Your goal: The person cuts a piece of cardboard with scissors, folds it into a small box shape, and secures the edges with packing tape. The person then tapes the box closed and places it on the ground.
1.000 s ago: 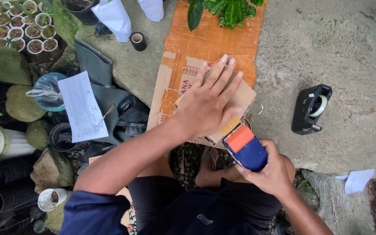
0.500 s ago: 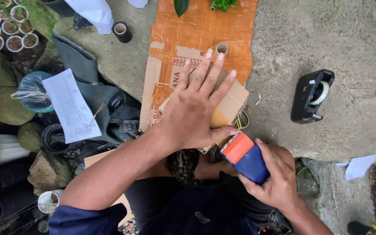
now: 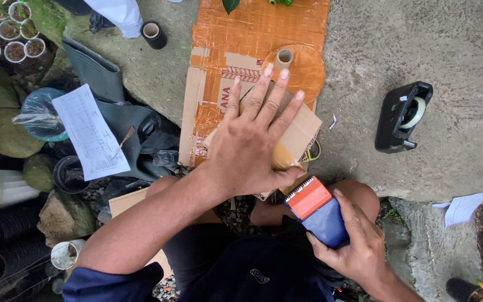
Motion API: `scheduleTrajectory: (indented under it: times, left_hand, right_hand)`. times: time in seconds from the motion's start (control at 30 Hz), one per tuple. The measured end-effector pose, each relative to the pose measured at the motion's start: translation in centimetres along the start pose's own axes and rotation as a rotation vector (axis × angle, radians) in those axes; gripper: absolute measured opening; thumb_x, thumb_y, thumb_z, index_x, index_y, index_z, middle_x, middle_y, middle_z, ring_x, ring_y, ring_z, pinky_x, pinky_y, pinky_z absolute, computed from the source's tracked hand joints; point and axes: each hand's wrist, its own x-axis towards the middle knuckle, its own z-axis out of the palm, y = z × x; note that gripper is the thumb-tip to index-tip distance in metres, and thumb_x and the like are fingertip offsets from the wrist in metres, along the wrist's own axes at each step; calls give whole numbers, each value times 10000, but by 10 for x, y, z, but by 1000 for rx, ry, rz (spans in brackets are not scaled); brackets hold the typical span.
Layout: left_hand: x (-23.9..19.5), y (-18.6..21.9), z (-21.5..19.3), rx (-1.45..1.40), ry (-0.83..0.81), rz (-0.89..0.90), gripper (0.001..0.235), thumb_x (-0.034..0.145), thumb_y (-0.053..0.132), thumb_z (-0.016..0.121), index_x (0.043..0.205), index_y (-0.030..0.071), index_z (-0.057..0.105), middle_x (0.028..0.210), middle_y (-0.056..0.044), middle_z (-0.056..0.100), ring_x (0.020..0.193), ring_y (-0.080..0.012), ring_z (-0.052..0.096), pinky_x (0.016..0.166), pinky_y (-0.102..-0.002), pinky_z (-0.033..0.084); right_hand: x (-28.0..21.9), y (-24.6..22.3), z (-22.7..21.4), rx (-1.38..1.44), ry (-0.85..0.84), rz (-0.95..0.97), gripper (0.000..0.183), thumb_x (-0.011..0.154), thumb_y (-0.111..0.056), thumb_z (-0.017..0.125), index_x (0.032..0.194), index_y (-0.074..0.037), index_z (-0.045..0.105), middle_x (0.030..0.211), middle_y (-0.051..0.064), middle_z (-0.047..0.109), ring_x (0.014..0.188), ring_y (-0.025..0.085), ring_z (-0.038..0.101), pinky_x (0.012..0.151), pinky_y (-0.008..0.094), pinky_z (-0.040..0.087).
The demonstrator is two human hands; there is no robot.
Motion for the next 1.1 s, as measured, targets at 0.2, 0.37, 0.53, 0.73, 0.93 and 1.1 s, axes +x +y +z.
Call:
scheduleTrajectory:
  times: [0.2, 0.37, 0.53, 0.73, 0.93, 1.1]
  left_hand:
    - [-3, 2, 2, -21, 0, -6, 1171, 661, 747, 743, 1537, 34, 436, 1615, -292, 278, 1523, -443, 217, 1202, -705, 153]
    - [1, -1, 0, -9, 24, 9, 1154, 674, 751, 756, 1512, 22, 442, 1599, -308, 272, 1515, -465, 212, 1169, -740, 144]
    - [1, -5, 4, 3, 37, 16, 1173, 671, 756, 756, 1530, 20, 447, 1610, -304, 275, 1529, -465, 201, 1184, -753, 154]
    - [-3, -3, 5, -14, 37, 13, 1169, 661, 758, 760, 1520, 26, 453, 1606, -304, 277, 1517, -463, 208, 1171, -759, 147]
    - [-1, -4, 5, -13, 44, 20, 1166, 676, 753, 748, 1525, 13, 445, 1612, -304, 277, 1526, -460, 213, 1184, -759, 149]
    - [-2, -2, 5, 1, 31, 18, 1155, 681, 746, 743, 1524, 15, 445, 1602, -312, 272, 1515, -470, 213, 1164, -770, 144]
  right_hand:
    - [-3, -2, -4, -14, -13, 13, 888, 670, -259, 864, 1399, 79, 487, 1143, 253, 680, 974, 359, 729, 808, 419, 599]
    - [5, -6, -8, -20, -22, 25, 890, 664, -257, 866, 1405, 63, 490, 1137, 249, 686, 961, 363, 733, 786, 415, 598]
    - [8, -14, -13, -73, -4, 9, 896, 667, -263, 862, 1421, 36, 481, 1175, 250, 678, 974, 378, 729, 805, 422, 595]
    - [9, -19, -28, -55, -135, 70, 900, 657, -279, 856, 1419, 26, 486, 1186, 232, 695, 946, 357, 745, 757, 404, 604]
    - [7, -17, -23, -51, -90, 49, 893, 681, -294, 847, 1427, 16, 469, 1151, 223, 694, 943, 360, 737, 763, 415, 599]
    - [8, -21, -27, -89, -161, 129, 905, 654, -303, 860, 1413, 23, 491, 1116, 242, 702, 875, 371, 740, 717, 428, 597]
